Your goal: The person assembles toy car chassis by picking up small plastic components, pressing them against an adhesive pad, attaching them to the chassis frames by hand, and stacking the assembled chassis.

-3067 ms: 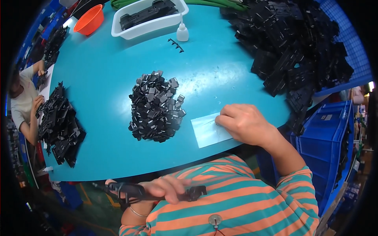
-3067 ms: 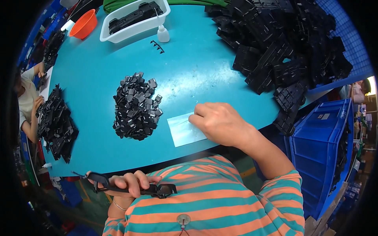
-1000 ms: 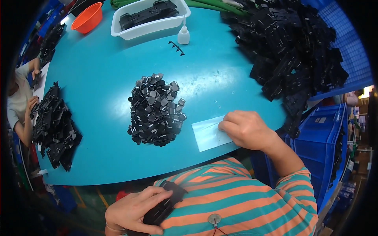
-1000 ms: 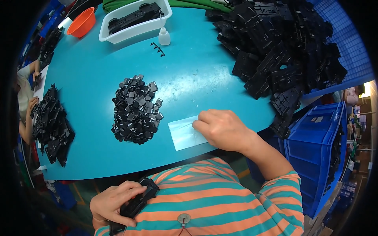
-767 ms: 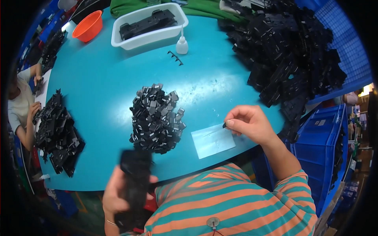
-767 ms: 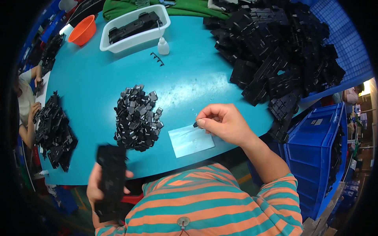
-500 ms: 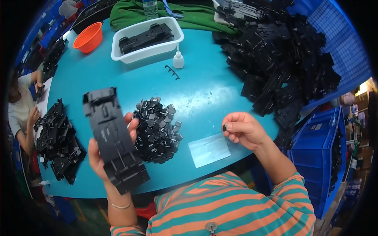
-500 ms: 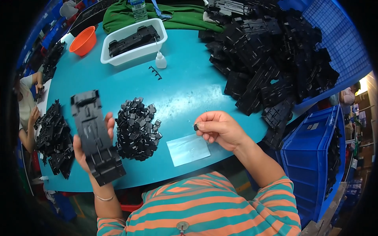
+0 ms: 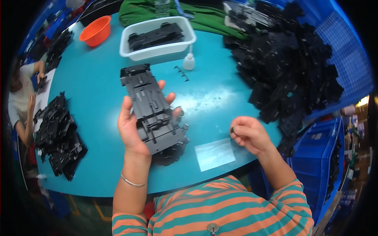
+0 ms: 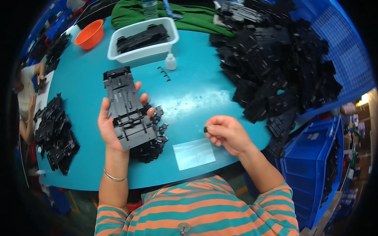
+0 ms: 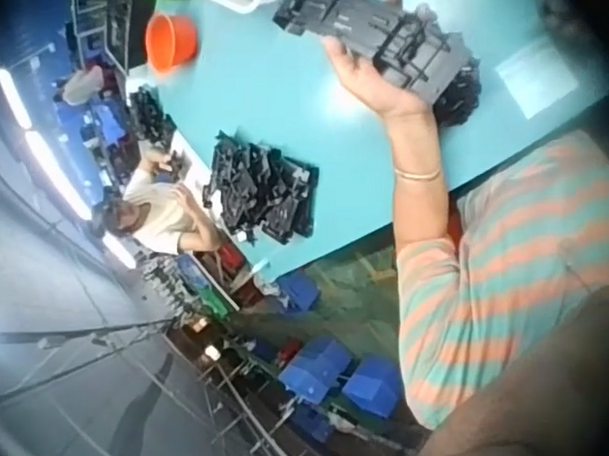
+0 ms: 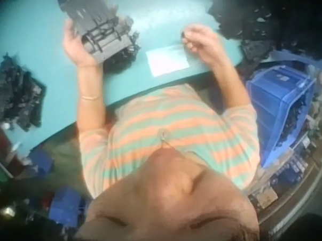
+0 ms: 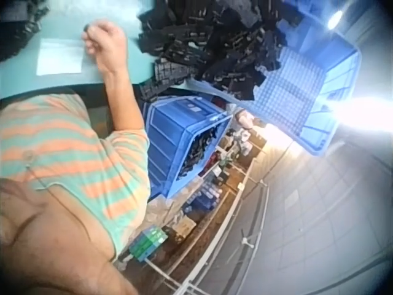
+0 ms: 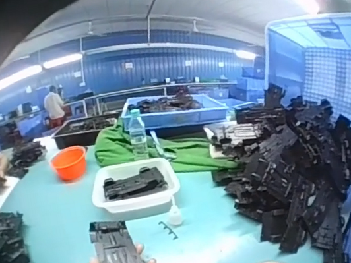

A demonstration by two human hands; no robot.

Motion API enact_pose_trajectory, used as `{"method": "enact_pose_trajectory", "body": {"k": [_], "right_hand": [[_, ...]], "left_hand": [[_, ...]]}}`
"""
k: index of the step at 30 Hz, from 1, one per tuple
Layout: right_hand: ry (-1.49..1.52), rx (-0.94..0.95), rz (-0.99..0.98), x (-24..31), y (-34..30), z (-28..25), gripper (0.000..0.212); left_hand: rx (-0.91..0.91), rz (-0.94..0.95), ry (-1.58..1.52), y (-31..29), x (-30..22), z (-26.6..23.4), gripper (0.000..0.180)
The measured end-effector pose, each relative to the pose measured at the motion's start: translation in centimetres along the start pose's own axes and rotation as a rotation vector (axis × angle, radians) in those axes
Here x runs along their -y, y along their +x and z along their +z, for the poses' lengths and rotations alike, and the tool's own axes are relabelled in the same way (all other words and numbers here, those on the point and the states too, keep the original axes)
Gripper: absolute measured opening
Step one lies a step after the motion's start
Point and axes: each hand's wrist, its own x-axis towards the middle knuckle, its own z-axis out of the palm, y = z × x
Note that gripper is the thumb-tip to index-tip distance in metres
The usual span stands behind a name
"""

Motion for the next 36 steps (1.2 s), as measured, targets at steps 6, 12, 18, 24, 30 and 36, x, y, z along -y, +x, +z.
{"method": "enact_pose_trajectory", "body": {"k": [6, 12, 18, 24, 30, 36], "right_hand": [[-1.024, -0.101, -0.505, 0.5, -1.5, 3.4, 0.002], [-1.054, -0.132, -1.132, -0.3, -0.9, 8.8, 0.022], [-1.226, -0.135, -1.332, -2.1, 0.4, 10.7, 0.025], [-1.295, -0.184, -1.404, -3.2, 0.9, 10.7, 0.022], [-1.323, -0.203, -1.434, -3.1, 0.8, 10.8, 0.021], [-1.342, -0.178, -1.426, -3.3, 0.8, 10.7, 0.022]], "left_hand": [[0.027, -0.096, 0.002, 0.1, 0.5, -1.3, 0.083], [-0.096, 0.077, 0.346, -0.6, 2.8, -2.3, 0.079], [-0.08, 0.076, 0.523, -1.2, 4.4, -0.6, 0.073], [-0.082, 0.098, 0.534, -1.3, 4.6, -1.0, 0.072], [-0.075, 0.127, 0.569, -1.5, 4.7, -0.9, 0.07], [-0.078, 0.142, 0.62, -1.5, 4.9, -0.8, 0.07]]}}
